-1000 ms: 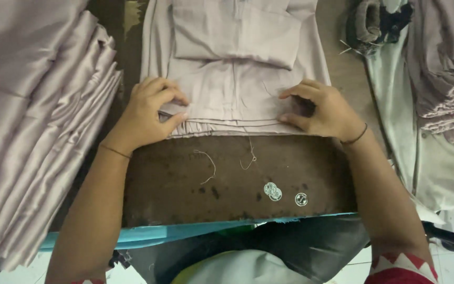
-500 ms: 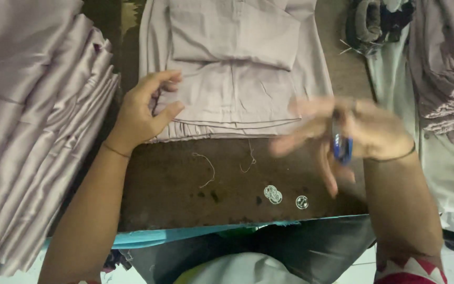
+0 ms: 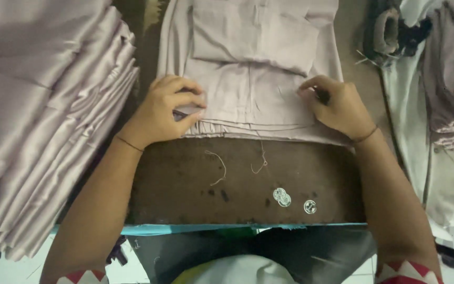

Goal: Trimming loose threads from pink satin trousers using a handheld thread nipper

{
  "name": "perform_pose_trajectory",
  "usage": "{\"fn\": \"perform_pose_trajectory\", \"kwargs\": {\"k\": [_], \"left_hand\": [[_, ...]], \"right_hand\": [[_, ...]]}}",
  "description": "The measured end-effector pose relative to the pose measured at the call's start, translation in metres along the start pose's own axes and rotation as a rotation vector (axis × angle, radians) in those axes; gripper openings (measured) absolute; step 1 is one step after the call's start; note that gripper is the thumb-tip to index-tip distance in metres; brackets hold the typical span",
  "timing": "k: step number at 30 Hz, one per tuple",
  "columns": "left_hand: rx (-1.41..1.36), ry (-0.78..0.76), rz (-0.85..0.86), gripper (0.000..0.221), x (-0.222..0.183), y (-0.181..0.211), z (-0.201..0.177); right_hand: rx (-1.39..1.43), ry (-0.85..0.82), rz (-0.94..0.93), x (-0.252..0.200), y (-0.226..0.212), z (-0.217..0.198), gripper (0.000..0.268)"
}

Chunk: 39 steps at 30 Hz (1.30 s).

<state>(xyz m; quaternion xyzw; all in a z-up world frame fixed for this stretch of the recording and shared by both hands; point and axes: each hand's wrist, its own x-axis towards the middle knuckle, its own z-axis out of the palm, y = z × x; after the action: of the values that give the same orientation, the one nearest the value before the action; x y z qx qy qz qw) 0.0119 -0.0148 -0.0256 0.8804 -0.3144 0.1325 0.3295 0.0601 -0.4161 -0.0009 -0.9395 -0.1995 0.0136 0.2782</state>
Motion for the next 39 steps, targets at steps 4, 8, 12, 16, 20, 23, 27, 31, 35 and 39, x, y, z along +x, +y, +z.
{"fn": "perform_pose_trajectory", "kwargs": {"k": [4, 8, 12, 16, 20, 23, 27, 31, 35, 39], "left_hand": [[0.023, -0.026, -0.049, 0.018, 0.002, 0.000, 0.000], [0.015, -0.027, -0.118, 0.010, 0.001, 0.000, 0.004], [0.024, -0.002, -0.110, 0.007, 0.003, -0.006, 0.010], [-0.043, 0.056, -0.151, 0.007, 0.008, -0.004, 0.012], [-0.024, 0.041, -0.175, 0.011, 0.017, -0.001, 0.010], [0.124, -0.022, -0.170, 0.014, 0.020, -0.006, 0.011], [0.229, -0.075, -0.153, 0.016, 0.041, 0.027, 0.013], [0.149, -0.248, -0.125, 0.042, 0.072, 0.048, 0.042], [-0.145, -0.390, -0.279, 0.019, 0.096, 0.067, 0.029], [-0.385, -0.402, -0.357, 0.017, 0.098, 0.039, 0.035]], "right_hand": [[-0.058, -0.049, -0.006, -0.001, -0.007, -0.006, 0.038], [0.080, -0.188, -0.071, -0.015, -0.031, -0.022, 0.036], [0.097, -0.246, -0.131, -0.012, -0.040, -0.015, 0.032], [0.120, -0.221, -0.119, -0.012, -0.032, -0.012, 0.025], [0.187, -0.200, -0.095, -0.010, -0.016, -0.012, 0.010], [0.255, -0.213, -0.096, -0.011, -0.042, -0.026, 0.011], [0.316, -0.205, -0.049, -0.005, -0.004, -0.008, 0.010], [0.374, -0.158, -0.002, -0.007, -0.004, -0.008, 0.012], [0.314, -0.023, 0.006, -0.001, 0.010, 0.000, 0.009], [0.064, 0.068, 0.009, -0.001, 0.007, 0.011, 0.017]]}}
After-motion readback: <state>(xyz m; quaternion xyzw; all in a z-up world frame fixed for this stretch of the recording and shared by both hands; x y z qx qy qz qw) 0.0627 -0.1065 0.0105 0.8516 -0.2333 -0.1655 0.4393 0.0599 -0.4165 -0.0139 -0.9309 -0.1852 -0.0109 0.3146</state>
